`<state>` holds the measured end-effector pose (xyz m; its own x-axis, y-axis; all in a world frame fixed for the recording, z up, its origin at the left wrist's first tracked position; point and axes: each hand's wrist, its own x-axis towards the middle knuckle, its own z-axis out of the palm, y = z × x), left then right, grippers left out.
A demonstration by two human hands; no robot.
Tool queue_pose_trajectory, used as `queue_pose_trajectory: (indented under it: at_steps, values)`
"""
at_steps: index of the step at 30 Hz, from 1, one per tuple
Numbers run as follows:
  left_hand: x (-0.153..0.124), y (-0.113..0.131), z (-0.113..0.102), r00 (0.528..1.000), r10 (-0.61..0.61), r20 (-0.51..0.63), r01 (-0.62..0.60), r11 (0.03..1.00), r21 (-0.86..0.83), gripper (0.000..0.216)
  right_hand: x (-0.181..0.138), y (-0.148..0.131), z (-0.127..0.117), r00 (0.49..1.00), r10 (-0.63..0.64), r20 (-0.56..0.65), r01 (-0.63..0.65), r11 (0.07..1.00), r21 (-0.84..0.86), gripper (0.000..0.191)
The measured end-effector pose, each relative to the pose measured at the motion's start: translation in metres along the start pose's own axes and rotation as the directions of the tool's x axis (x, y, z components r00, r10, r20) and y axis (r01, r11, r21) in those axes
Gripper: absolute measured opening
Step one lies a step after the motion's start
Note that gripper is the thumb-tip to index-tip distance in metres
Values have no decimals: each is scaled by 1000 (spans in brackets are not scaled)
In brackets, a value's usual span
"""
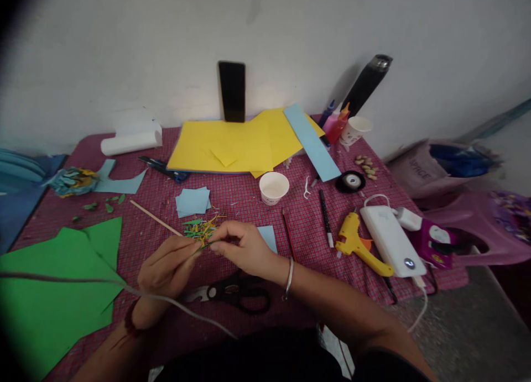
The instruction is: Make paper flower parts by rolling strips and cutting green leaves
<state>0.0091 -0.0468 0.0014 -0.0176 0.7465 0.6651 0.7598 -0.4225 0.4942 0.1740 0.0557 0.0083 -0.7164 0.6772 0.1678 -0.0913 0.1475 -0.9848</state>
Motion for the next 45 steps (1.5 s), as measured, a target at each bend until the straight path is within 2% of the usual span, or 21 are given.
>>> queue_pose_trajectory:
  at_steps: [4,7,9,11,12,14,15,16,17,19,21,23,25,27,29,31,34,36,38,42,45]
  values:
    - [0,3,0,999,-34,5,34,996,-78,21,0,0,-2,998,-69,11,69,996,-64,6]
    - [0,8,4,972,-234,37,235,935,-265,15,1,0,-3,991,-129,38,132,989,-68,7]
    - [-1,11,9,902,-416,114,421,794,-439,12,1,1,-3,989,-142,45,145,987,-63,7]
    - [0,11,14,766,-585,267,605,514,-608,26,2,2,-3,987,-149,50,153,985,-82,7]
    - [1,11,17,667,-640,381,685,325,-652,34,2,2,-3,985,-161,62,167,981,-97,7]
    - [4,10,19,450,-635,628,791,-42,-610,45,3,4,-3,972,-213,101,225,966,-128,8]
    - [6,9,19,362,-590,722,819,-169,-548,47,3,6,-4,962,-243,126,260,955,-144,9]
    - [7,8,18,306,-540,784,835,-243,-494,46,3,7,-4,951,-269,152,292,943,-160,10]
    - [7,7,17,286,-504,815,840,-277,-466,43,4,8,-5,942,-286,175,315,933,-175,12]
    - [7,6,16,304,-493,815,830,-283,-480,36,5,9,-5,935,-291,204,330,923,-197,14]
    - [5,5,17,345,-533,773,818,-234,-526,32,5,8,-5,951,-256,172,287,939,-188,15]
    - [2,5,19,406,-599,690,814,-106,-571,30,5,5,-5,982,-168,87,178,975,-133,17]
    - [0,5,21,490,-654,576,805,86,-587,29,5,2,-5,998,-52,38,55,996,-65,14]
    - [0,6,21,569,-672,475,790,285,-543,26,5,1,-4,998,23,66,-19,998,-60,10]
    - [2,6,19,624,-649,435,773,433,-464,25,5,1,-3,994,45,103,-32,992,-118,12]
    - [6,7,17,660,-605,446,752,524,-400,25,4,2,-3,992,40,119,-21,987,-162,10]
    - [12,5,13,688,-523,503,718,593,-364,23,4,5,-2,990,28,139,-4,986,-170,13]
    - [14,3,12,681,-501,534,720,591,-364,22,4,6,-2,986,30,163,4,979,-205,16]
    - [14,1,12,639,-523,564,763,523,-380,22,4,8,-2,981,34,189,17,965,-263,18]
    - [9,0,16,459,-632,624,869,175,-462,25,6,0,-3,981,53,186,21,928,-372,16]
    - [10,1,14,359,-723,590,824,-52,-565,29,-4,-17,-9,964,61,260,81,861,-501,8]
